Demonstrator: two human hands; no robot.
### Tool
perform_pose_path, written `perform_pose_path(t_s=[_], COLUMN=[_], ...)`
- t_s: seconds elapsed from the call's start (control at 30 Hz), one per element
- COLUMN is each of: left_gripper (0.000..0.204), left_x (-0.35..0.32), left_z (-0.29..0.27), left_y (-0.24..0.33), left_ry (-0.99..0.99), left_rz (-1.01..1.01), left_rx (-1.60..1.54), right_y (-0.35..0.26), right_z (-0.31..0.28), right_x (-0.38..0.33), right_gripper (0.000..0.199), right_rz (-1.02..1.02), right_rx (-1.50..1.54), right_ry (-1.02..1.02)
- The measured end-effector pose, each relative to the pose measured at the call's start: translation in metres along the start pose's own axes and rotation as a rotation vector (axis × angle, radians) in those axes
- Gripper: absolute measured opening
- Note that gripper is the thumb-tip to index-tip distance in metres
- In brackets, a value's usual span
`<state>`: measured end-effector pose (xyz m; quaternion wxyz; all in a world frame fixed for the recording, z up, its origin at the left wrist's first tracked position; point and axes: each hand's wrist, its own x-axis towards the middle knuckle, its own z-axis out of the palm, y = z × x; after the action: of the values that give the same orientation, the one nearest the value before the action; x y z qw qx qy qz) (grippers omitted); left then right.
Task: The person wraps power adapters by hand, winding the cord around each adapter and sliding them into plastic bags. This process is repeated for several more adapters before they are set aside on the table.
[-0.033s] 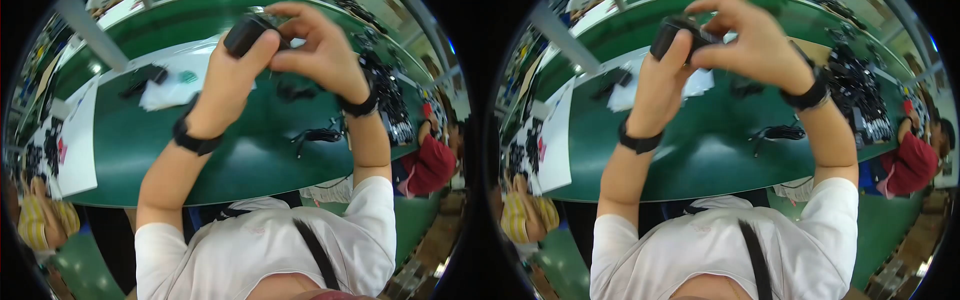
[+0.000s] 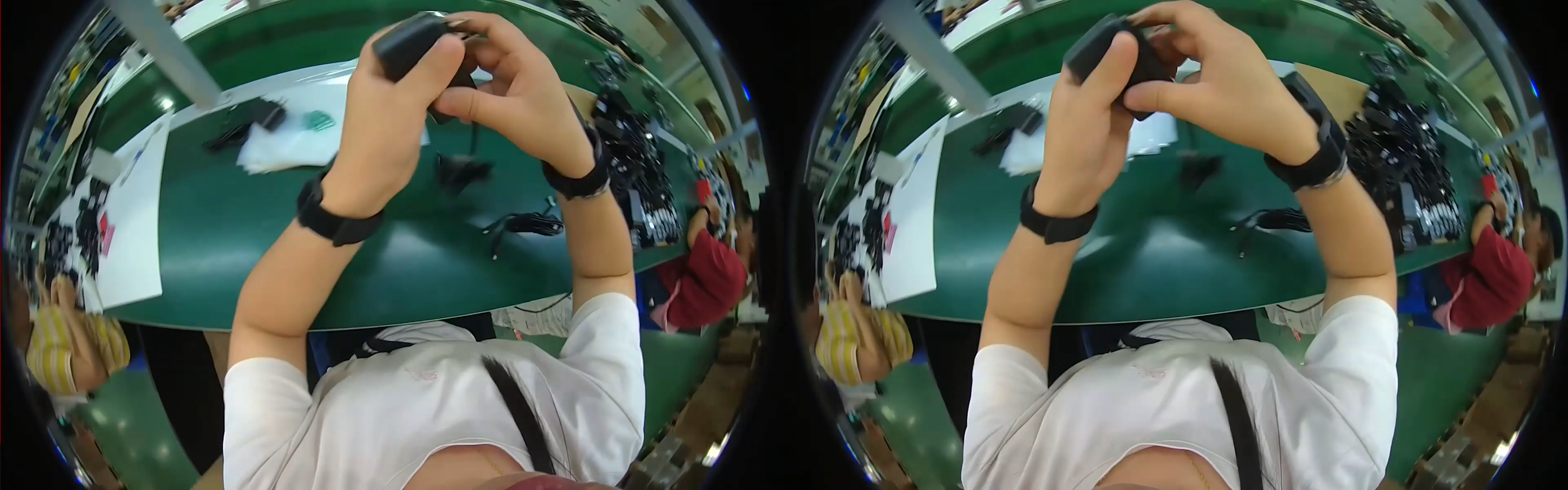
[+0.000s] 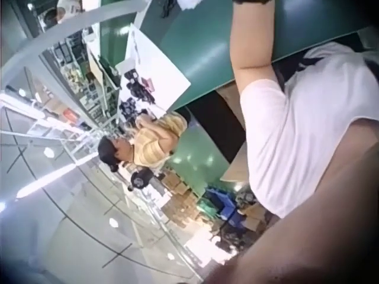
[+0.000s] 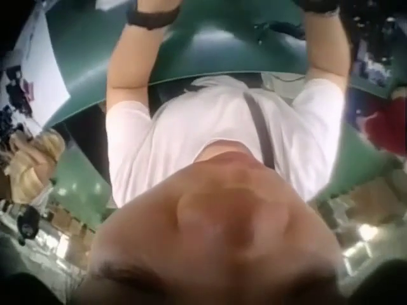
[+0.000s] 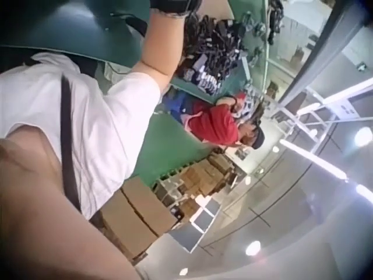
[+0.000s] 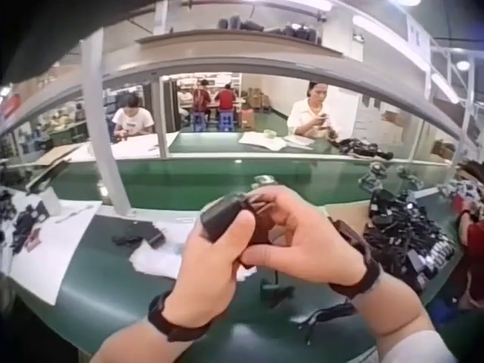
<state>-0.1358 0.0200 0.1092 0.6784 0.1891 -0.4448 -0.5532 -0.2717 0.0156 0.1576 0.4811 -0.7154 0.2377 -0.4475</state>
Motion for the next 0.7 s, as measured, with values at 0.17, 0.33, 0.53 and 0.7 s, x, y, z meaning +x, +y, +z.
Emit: perform_pose_path(t_s=[0.17, 0.33, 0.53, 0.7], left_gripper=[0.045, 0.034, 0.027, 0.039], left_x=[0.011, 0.011, -0.025, -0.043], left_z=[0.004, -0.038, -0.084, -0.078], left_y=[0.028, 0.046, 0.026, -0.019], left_ry=[0.069, 0.294, 0.204, 0.245], left_rz=[0.143, 0.297, -0.226, -0.361], left_rx=[-0.262, -0.181, 0.179, 0.322], right_y=[0.082, 0.113, 0.131, 0.141], right_z=[-0.004, 0.034, 0.02, 0.033], right_x=[-0.003, -0.02, -0.01, -0.017], right_gripper=[0.083, 0.059, 0.037, 0.029], right_rz=[-0.066, 0.131, 0.444, 0.421], right_rx=[0.111, 0.551, 0.503, 0.441], right_ry=[-0.196, -0.332, 0.292, 0.267])
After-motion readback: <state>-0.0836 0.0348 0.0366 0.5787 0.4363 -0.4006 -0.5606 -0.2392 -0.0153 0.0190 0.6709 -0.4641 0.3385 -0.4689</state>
